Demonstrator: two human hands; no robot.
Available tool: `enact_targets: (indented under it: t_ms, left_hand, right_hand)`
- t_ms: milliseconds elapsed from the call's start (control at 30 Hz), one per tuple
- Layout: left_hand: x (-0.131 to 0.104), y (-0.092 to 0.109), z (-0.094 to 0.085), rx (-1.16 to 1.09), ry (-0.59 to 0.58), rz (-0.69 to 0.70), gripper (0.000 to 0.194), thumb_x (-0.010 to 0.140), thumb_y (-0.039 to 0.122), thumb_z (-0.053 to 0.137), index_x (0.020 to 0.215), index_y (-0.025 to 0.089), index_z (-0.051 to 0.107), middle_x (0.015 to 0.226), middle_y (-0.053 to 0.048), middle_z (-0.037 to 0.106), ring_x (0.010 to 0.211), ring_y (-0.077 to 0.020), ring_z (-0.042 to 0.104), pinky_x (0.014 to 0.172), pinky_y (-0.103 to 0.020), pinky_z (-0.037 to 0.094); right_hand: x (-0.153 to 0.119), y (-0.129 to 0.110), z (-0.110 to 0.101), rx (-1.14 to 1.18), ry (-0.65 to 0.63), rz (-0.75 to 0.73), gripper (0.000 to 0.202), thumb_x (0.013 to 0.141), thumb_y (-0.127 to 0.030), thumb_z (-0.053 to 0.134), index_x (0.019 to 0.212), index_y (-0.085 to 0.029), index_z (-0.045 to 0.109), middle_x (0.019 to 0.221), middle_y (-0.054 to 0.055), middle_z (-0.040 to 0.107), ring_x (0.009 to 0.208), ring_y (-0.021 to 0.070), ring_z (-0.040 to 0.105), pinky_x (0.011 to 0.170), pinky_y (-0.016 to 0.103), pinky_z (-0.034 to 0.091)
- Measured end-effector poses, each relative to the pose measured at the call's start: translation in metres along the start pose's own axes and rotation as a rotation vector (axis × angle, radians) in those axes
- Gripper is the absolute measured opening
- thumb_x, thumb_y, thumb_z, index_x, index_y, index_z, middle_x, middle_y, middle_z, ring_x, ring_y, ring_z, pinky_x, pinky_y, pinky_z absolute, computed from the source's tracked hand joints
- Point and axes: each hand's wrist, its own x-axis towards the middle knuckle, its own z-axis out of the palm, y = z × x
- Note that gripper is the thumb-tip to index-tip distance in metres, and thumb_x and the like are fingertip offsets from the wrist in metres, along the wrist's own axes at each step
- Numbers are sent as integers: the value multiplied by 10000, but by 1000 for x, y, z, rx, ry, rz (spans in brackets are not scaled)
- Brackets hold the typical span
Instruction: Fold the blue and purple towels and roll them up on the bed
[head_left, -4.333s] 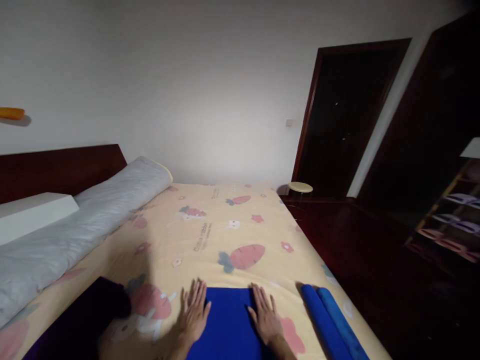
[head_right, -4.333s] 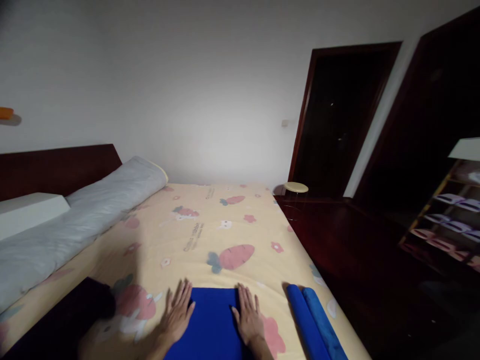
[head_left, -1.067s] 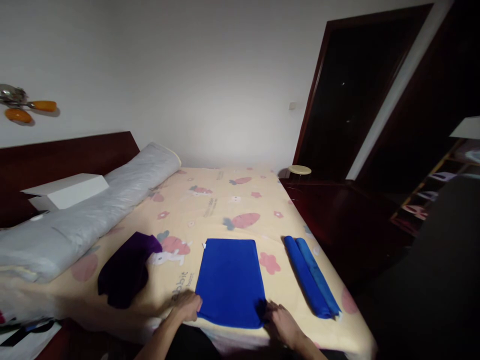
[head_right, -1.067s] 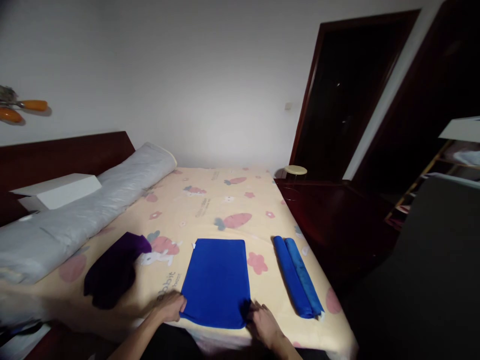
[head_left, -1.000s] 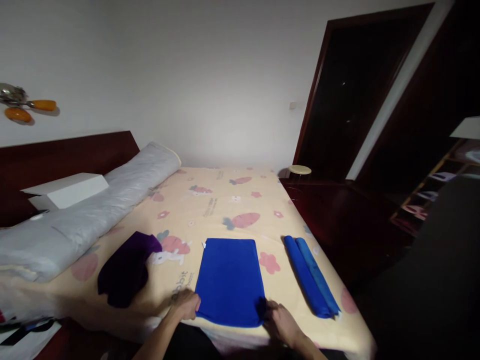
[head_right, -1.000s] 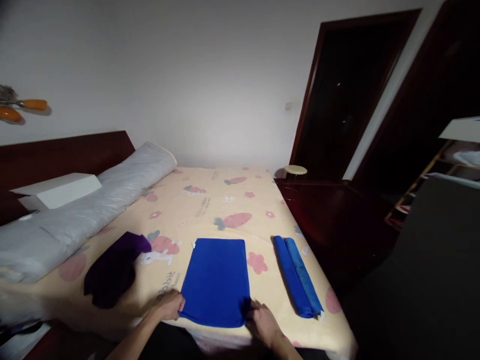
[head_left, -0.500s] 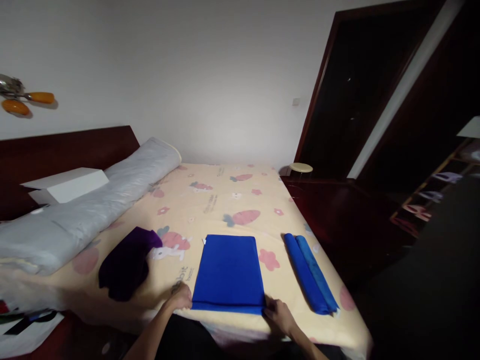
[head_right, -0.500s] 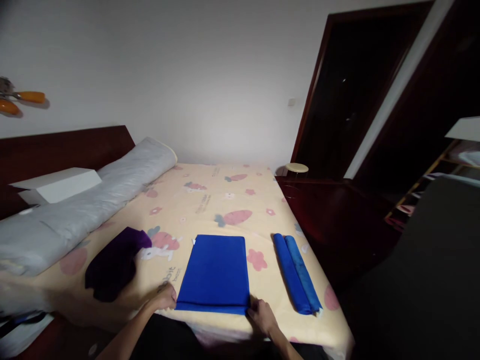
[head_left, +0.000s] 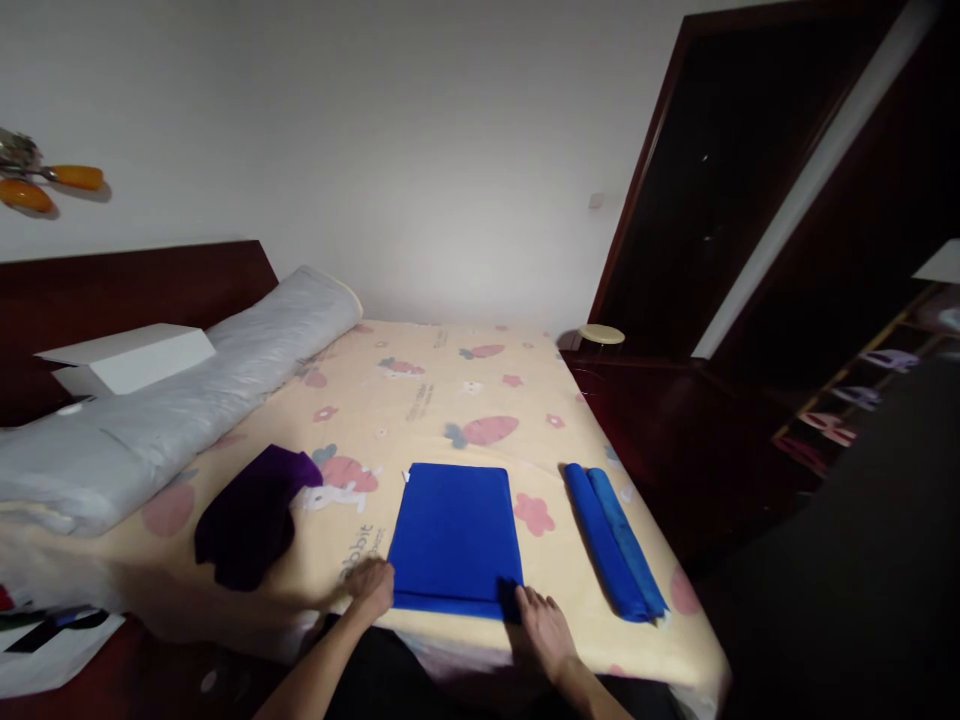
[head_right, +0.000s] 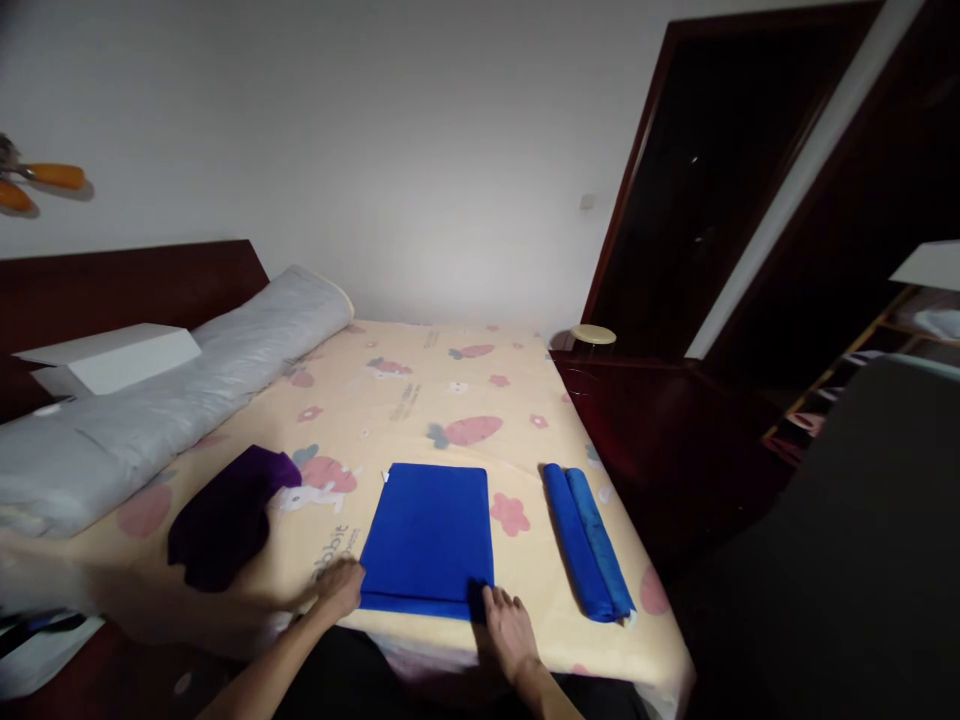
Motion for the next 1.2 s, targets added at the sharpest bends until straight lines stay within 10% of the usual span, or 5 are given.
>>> enact_targets:
  t_ms: [300, 567, 833, 1033, 1200]
  left_hand:
    - [-13, 3, -9, 60, 53, 21, 305, 794, 138, 561, 1063, 122, 702, 1106, -168, 718, 1064, -276, 662, 868, -361, 517]
    - [-12, 4, -13, 22, 73, 9, 767, 681, 696, 540, 1102, 76, 702, 1190, -245, 672, 1148, -376, 604, 949, -449, 471]
    - [-11, 13, 1, 13, 109, -2, 644, 759, 654, 491, 1069, 136, 715, 1145, -225, 700, 1131, -366, 616, 1015, -531, 372]
    - [-9, 12, 1, 22, 103, 15, 665, 769, 669, 471, 1075, 132, 713, 1151, -230, 696, 1150, -376, 601, 985, -529, 396]
    - [-14, 14, -2, 42, 115, 21, 625, 768, 641, 488, 1055, 138, 725, 1123, -231, 706, 1133, -369, 615, 953, -503, 432]
  right_hand:
    - [-6, 4, -12, -31, -59, -85, 452, 814, -83, 429, 1231, -98, 602, 1228, 179, 642, 1124, 282, 603, 951, 363, 430]
    - [-10, -13, -14, -15, 56, -20, 488, 1003, -400, 245, 1013, -167, 674, 1003, 133, 703, 969, 260, 657, 869, 365, 452]
    - [-4, -22, -8, -85, -17, 35, 395, 957, -289, 347, 1124, -108, 655, 1069, 225, 693, 999, 315, 664, 889, 467, 469]
    - [6, -81, 4, -18, -7, -78, 493, 843, -242, 486, 1323, -146, 553, 1330, 199, 583, 1240, 351, 528, 1033, 534, 385]
    - [6, -148, 53, 335, 68, -342, 698, 884, -312, 461, 1531, -204, 221, 1572, 94, 275, 1416, 326, 308, 1129, 495, 329]
